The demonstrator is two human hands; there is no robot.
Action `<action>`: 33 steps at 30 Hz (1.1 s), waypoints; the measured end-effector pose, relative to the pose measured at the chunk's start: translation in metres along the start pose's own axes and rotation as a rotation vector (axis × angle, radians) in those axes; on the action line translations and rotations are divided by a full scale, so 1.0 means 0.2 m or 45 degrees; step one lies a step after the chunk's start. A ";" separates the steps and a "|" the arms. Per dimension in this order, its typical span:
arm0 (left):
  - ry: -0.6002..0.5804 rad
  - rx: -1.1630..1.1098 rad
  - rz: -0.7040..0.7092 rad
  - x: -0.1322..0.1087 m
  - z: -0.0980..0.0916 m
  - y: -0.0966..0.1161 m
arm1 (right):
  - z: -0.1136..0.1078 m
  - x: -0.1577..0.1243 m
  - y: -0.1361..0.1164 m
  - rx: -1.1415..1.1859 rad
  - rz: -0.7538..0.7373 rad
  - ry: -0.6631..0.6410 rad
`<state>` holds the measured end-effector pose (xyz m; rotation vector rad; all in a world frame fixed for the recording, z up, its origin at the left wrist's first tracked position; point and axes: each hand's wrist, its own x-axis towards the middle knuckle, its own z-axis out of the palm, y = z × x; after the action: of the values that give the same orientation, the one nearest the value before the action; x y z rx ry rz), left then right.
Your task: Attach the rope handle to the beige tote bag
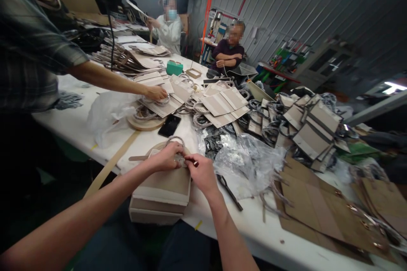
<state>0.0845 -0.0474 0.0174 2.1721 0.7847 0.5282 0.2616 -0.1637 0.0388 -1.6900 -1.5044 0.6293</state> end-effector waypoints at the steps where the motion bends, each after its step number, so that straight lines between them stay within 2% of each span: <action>1: -0.003 0.007 0.000 0.00 0.00 0.00 | 0.00 0.00 0.00 -0.029 -0.032 0.006; 10: -0.004 0.048 0.008 0.00 0.01 -0.01 | 0.03 -0.06 0.01 -0.241 -0.323 0.009; 20: -0.024 0.039 -0.055 0.01 0.02 -0.01 | 0.04 -0.07 0.09 -0.212 -0.368 -0.018; 33: -0.058 0.008 -0.041 0.02 0.02 -0.02 | 0.08 -0.11 0.14 -0.205 -0.477 0.116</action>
<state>0.0878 -0.0454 0.0128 2.1660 0.7969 0.4591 0.2618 -0.1811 0.0030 -1.4729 -1.7827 0.2344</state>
